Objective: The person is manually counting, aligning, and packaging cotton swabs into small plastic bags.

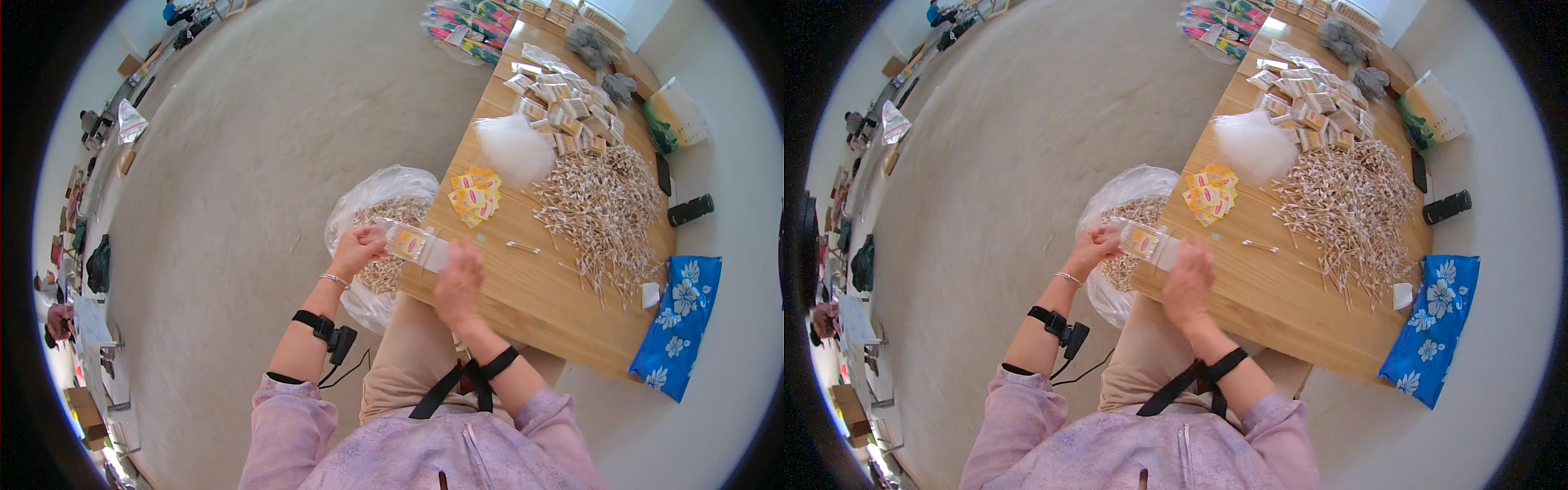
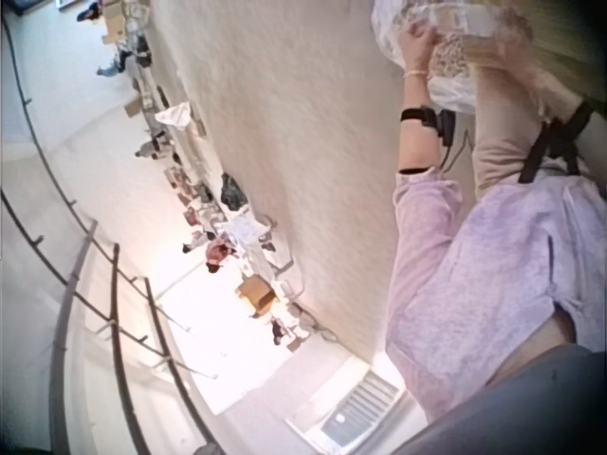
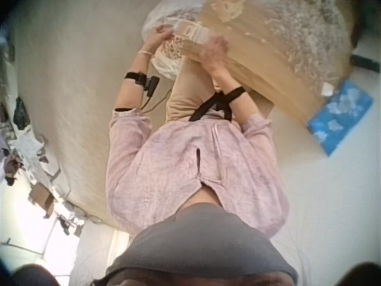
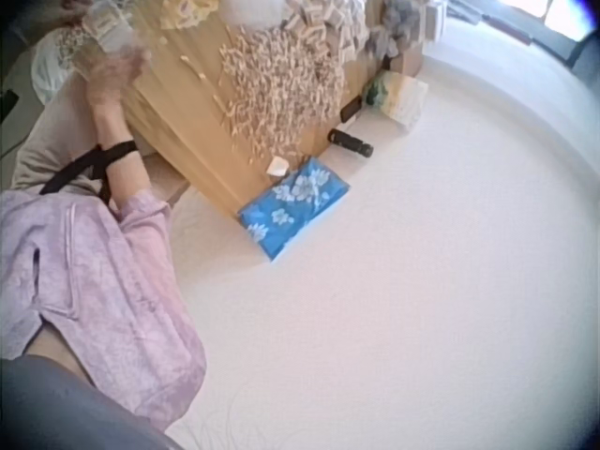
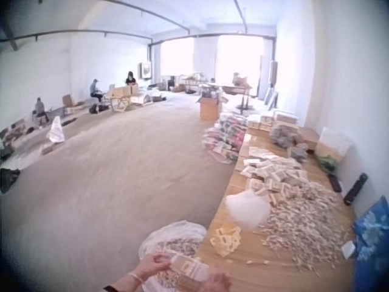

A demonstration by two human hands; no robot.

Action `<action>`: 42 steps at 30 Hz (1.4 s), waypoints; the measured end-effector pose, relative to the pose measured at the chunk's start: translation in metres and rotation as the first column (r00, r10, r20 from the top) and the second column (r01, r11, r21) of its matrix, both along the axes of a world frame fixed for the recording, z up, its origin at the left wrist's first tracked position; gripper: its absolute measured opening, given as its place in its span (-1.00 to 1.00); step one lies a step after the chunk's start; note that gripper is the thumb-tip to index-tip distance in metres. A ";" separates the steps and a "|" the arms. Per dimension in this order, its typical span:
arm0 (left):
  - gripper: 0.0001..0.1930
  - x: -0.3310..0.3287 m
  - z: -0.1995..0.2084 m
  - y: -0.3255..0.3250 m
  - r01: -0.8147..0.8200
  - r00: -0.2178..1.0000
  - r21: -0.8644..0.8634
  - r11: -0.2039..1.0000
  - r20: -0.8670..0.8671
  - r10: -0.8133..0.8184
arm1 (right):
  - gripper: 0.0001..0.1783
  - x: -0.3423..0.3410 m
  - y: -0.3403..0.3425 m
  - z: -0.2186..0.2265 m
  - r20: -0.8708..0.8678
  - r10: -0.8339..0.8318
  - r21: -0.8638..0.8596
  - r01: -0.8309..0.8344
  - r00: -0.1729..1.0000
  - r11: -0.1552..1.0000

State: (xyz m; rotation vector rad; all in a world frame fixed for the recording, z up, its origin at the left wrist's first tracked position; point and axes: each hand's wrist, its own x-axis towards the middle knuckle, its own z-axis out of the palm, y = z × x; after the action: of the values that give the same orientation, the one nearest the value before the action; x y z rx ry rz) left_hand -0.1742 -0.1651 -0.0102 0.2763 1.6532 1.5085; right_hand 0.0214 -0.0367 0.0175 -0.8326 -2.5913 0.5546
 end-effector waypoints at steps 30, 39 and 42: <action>-0.92 0.218 0.021 0.168 0.393 0.268 -0.090 0.915 -0.941 -0.208 | -0.72 0.170 0.171 -0.023 -0.167 -0.558 0.028 0.569 0.813 0.822; -0.90 0.214 0.020 0.164 0.389 0.267 -0.063 0.919 -0.947 -0.177 | -0.73 0.123 0.136 -0.015 -0.203 -0.183 0.022 0.191 0.962 0.981; -0.89 0.214 0.015 0.164 0.396 0.288 -0.072 0.915 -0.937 -0.198 | -0.77 0.129 0.151 -0.022 -0.200 -0.176 0.061 0.191 0.964 0.980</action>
State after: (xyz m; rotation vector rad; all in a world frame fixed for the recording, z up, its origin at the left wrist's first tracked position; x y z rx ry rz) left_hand 0.0395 -0.0011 0.0052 1.7803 2.1011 1.1958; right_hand 0.1504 0.1144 -0.0044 -0.9319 -2.3152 0.4512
